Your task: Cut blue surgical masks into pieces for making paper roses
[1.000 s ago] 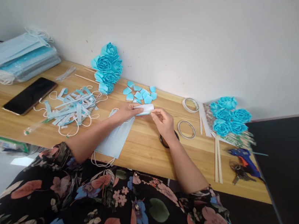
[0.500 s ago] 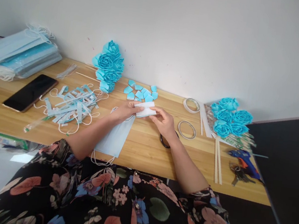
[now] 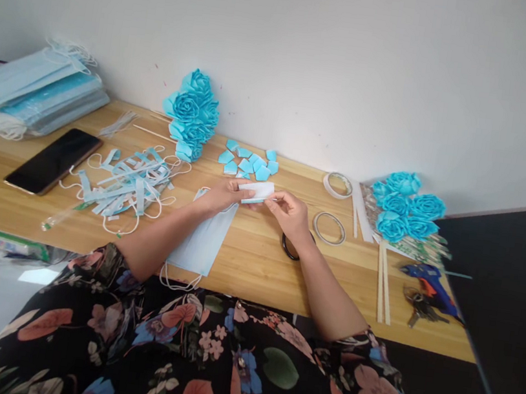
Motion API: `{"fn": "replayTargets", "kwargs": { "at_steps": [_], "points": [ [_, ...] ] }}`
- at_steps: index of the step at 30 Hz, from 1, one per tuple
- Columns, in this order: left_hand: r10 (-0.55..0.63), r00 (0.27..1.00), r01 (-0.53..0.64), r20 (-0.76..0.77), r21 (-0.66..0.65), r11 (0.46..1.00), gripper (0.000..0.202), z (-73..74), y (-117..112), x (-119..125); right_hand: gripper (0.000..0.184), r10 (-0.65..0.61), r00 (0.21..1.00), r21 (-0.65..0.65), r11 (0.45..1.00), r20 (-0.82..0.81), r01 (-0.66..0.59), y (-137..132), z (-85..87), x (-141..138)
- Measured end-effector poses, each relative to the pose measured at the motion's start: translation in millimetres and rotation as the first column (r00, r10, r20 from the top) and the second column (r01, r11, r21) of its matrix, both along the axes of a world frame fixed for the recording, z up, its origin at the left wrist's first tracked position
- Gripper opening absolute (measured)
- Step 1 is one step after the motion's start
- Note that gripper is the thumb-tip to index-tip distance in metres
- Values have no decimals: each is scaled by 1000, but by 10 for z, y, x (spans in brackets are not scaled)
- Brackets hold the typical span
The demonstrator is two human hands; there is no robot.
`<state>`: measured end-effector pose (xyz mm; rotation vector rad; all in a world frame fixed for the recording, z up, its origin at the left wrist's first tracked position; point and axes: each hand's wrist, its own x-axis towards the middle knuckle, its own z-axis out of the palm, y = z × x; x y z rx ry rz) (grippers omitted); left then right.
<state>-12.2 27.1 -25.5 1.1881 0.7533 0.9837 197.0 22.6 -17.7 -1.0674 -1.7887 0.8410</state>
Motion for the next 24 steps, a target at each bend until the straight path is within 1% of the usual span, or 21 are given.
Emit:
{"fn": "replayTargets", "kwargs": {
  "at_steps": [3, 7, 11, 15, 19, 20, 22, 24],
  "points": [
    [13, 1000, -12, -27, 14, 1000, 53, 29, -22, -1, 17, -28, 999, 7, 1000, 27, 28, -4, 9, -5],
    [11, 997, -11, -74, 13, 1000, 56, 80, -49, 3, 15, -25, 999, 56, 998, 49, 22, -12, 35, -11],
    [-3, 996, 5, -91, 20, 1000, 60, 73, -41, 16, 15, -18, 997, 92, 996, 72, 12, -13, 40, -13],
    [-17, 997, 18, -69, 14, 1000, 64, 22, -19, 27, 16, -29, 995, 82, 996, 92, 21, -12, 10, -12],
    [24, 995, -19, -94, 50, 999, 58, 5, -14, 31, 18, -35, 998, 22, 999, 53, 34, 6, -39, -11],
    [47, 994, -40, -100, 68, 997, 56, 5, -14, 32, 23, -26, 999, 1, 1000, 24, 26, 14, -48, -11],
    [70, 991, -59, -114, 93, 994, 53, 7, -15, 33, 43, 13, 999, -43, 999, -36, -15, 31, -58, -8],
    [51, 989, -37, -139, 104, 994, 54, 6, -16, 33, 59, 58, 996, -90, 994, -72, -64, 43, -53, -4]
  ]
}}
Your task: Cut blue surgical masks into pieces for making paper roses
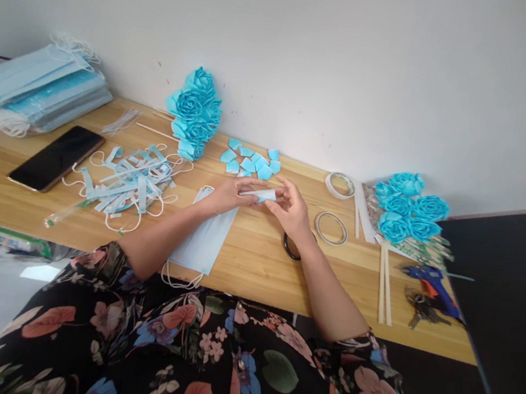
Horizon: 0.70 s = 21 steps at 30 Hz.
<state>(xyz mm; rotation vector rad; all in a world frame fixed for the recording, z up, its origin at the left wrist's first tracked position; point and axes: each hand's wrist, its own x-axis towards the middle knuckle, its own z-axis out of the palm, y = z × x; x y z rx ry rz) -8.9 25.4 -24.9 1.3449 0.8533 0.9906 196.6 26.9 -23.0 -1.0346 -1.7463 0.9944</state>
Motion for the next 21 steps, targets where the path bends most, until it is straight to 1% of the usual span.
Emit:
{"fn": "replayTargets", "kwargs": {
  "at_steps": [2, 4, 7, 9, 11, 13, 17, 19, 21],
  "points": [
    [-37, 999, 38, -31, 15, 999, 55, -5, 2, -1, 64, 30, 1000, -52, 998, -4, -31, 2, 17, 5],
    [-31, 998, 34, -57, 51, 998, 54, -13, 8, -4, 63, 47, 999, -96, 994, 16, -46, -6, 37, 8],
    [64, 996, -56, -69, 109, 993, 53, -21, 20, -13, 59, 69, 996, -126, 990, 57, -61, -25, 57, 1],
    [127, 991, -121, -43, 124, 985, 54, -18, 23, -16, 60, 98, 993, -126, 988, 72, -89, -35, 58, -10],
    [161, 987, -161, 13, 114, 980, 57, -5, 20, -15, 61, 126, 989, -128, 985, 81, -115, -42, 50, -21],
    [167, 983, -173, 77, 84, 981, 61, 14, 13, -9, 62, 137, 987, -132, 983, 87, -125, -46, 41, -27],
    [79, 987, -79, 140, 0, 997, 69, 45, 2, -6, 61, 119, 990, -119, 987, 72, -110, -49, 32, -24],
    [27, 993, -25, 116, -19, 1000, 62, 47, 1, -14, 61, 108, 992, -109, 989, 62, -101, -49, 31, -23],
    [-4, 998, 4, 58, -11, 1000, 50, 42, -1, -25, 61, 96, 993, -95, 991, 64, -89, -48, 27, -25]
  ]
}}
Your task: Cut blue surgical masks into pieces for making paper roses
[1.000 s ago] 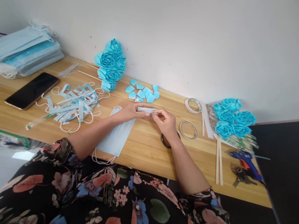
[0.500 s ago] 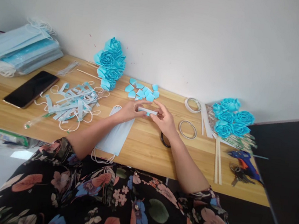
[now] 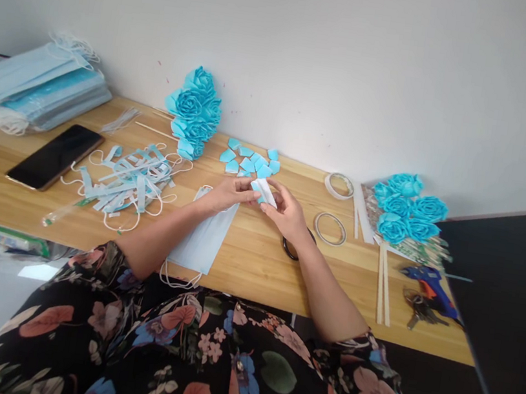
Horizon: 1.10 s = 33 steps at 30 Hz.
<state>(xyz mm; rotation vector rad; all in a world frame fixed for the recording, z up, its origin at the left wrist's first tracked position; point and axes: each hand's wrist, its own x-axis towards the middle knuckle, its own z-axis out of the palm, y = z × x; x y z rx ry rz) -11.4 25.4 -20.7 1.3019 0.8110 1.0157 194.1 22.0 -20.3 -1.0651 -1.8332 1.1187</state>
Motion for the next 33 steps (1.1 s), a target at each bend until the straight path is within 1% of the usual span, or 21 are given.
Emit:
{"fn": "replayTargets", "kwargs": {
  "at_steps": [2, 4, 7, 13, 17, 19, 26, 30, 33],
  "points": [
    [2, 999, -1, -54, 16, 1000, 44, -7, -2, -10, 60, -19, 1000, 32, 999, 18, 19, -2, -3, -4],
    [34, 995, -32, -89, 29, 999, 43, -11, -6, -15, 59, -29, 998, 61, 998, 49, 26, -6, -2, -7],
    [69, 991, -65, -114, 38, 997, 43, -8, -12, -14, 59, -11, 996, 56, 998, 84, 6, -16, 13, -6],
    [58, 993, -56, -107, 25, 998, 45, -4, -8, -20, 56, -5, 996, 69, 998, 85, -1, -14, 16, 5],
    [-11, 993, 15, -118, 29, 999, 46, 11, -17, -21, 56, -2, 999, 46, 999, 39, 0, -6, -26, 3],
    [-28, 994, 31, -109, 24, 999, 46, 16, -28, -13, 57, -4, 1000, 30, 1000, 14, 3, -7, -34, -2],
    [-15, 994, 20, -108, 45, 999, 46, -26, -25, 27, 57, -65, 998, 69, 995, -11, 66, -14, -14, -15],
    [21, 996, -18, -84, 40, 999, 47, -60, -14, 32, 54, -50, 999, 61, 997, -7, 50, -18, -20, -13],
    [32, 997, -31, -63, 23, 999, 45, -54, -27, 29, 53, -40, 999, 69, 997, 5, 40, -20, -22, -7]
  ]
}}
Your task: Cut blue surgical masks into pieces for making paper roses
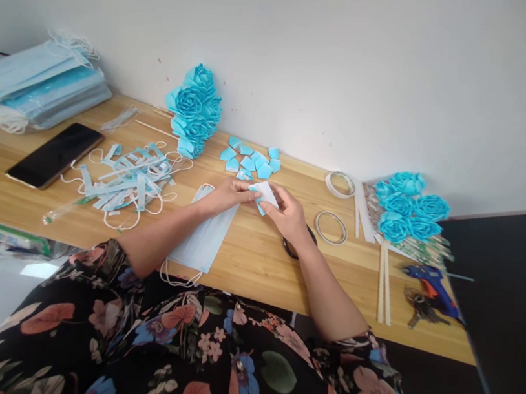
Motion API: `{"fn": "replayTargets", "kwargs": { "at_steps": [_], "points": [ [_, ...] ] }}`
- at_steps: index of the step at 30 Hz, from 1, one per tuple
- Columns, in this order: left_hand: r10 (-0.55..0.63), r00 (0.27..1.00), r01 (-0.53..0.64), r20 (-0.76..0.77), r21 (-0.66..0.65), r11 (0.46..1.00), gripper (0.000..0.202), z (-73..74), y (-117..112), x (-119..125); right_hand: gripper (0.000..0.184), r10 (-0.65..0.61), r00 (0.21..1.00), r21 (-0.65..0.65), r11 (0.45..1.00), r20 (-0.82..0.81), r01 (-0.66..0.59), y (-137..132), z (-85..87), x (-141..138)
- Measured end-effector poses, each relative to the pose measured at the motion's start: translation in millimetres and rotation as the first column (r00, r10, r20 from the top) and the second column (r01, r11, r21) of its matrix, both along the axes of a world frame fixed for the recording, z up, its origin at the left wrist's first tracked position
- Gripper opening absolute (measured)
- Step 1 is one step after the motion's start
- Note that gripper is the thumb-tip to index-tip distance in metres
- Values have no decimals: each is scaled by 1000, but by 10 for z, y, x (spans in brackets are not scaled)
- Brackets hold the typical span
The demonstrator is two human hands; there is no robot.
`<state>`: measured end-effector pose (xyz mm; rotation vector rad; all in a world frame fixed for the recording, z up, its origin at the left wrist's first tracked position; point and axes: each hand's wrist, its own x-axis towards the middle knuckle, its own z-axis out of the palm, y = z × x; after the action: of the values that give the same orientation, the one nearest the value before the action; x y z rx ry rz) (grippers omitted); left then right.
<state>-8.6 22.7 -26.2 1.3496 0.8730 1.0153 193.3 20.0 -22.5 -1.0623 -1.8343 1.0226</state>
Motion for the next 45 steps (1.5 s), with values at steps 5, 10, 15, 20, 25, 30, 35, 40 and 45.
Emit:
{"fn": "replayTargets", "kwargs": {
  "at_steps": [5, 10, 15, 20, 25, 30, 35, 40, 45],
  "points": [
    [-5, 1000, 6, 25, -21, 1000, 46, 37, -16, -2, 46, -9, 1000, 56, 998, 24, 8, -11, 37, -6],
    [-37, 998, 39, 44, -41, 998, 50, 53, -13, -11, 33, -67, 986, 170, 985, 153, 40, -9, 67, -1],
    [-93, 986, 110, 138, -119, 987, 48, 50, -23, -2, 33, -125, 955, 303, 952, 271, 38, 24, 50, 33],
    [-44, 970, 82, 238, -154, 985, 48, 53, -35, 36, 33, -126, 926, 366, 930, 357, -15, 54, 43, 61],
    [31, 980, -6, 196, -126, 992, 52, 42, -24, 53, 38, -113, 943, 394, 919, 311, -20, 38, 101, 40],
    [13, 1000, -11, 18, -68, 998, 60, 49, -52, 90, 20, -187, 963, 414, 905, 195, 92, 3, 106, -17],
    [-53, 998, 54, 36, -33, 998, 56, 95, -92, 111, 16, -223, 971, 298, 936, 82, 189, -27, 102, -41],
    [18, 999, -14, 44, -77, 997, 52, 81, -73, 83, 25, -222, 975, 265, 940, -6, 215, -21, 190, 13],
    [116, 980, -86, 163, -182, 980, 47, 86, -42, 73, 31, -266, 961, 216, 936, -79, 277, 59, 191, 100]
  ]
}}
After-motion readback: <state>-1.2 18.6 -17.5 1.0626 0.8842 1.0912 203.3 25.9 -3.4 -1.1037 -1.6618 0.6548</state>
